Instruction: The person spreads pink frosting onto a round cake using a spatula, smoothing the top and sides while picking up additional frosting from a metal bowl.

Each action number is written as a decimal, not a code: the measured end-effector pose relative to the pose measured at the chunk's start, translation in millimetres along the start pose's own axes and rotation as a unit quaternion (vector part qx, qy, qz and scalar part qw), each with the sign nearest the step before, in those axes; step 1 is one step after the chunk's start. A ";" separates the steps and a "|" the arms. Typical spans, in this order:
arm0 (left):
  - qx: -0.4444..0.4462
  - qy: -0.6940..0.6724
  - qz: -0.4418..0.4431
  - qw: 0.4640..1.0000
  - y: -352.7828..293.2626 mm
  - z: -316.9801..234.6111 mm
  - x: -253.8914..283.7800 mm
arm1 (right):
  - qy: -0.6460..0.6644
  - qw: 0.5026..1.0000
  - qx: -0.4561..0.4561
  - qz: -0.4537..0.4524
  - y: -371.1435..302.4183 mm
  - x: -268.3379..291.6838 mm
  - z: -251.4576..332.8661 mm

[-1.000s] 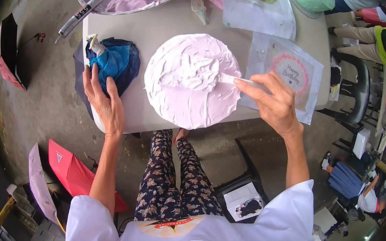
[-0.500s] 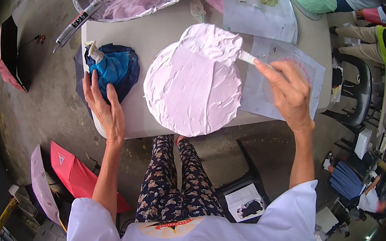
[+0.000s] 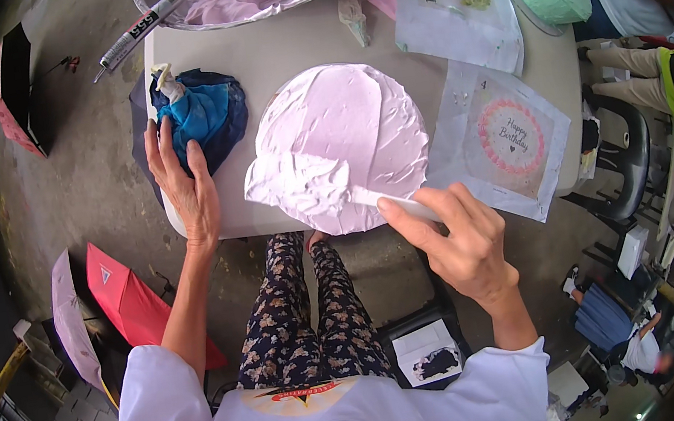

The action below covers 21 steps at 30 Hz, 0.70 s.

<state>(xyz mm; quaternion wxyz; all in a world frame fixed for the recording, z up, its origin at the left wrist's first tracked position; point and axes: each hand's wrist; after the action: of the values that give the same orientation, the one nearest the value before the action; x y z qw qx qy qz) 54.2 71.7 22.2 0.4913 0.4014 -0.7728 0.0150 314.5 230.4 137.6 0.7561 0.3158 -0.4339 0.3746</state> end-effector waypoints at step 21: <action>0.008 -0.004 0.014 1.000 1.6 -8.7 4.7 | 0.047 0.962 -0.219 -0.156 -6.8 4.0 -43.5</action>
<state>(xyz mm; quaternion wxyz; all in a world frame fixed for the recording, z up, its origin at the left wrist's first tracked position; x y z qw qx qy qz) 58.8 73.6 30.9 0.4845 0.3951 -0.7800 0.0266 339.8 263.0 121.7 0.8755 0.1877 -0.4145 0.1626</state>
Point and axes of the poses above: each hand's wrist, its own y-axis towards the middle knuckle, its own x-axis out of the back of the hand, z = x × y, and after that the axes turned 13 degrees about -x, right-handed
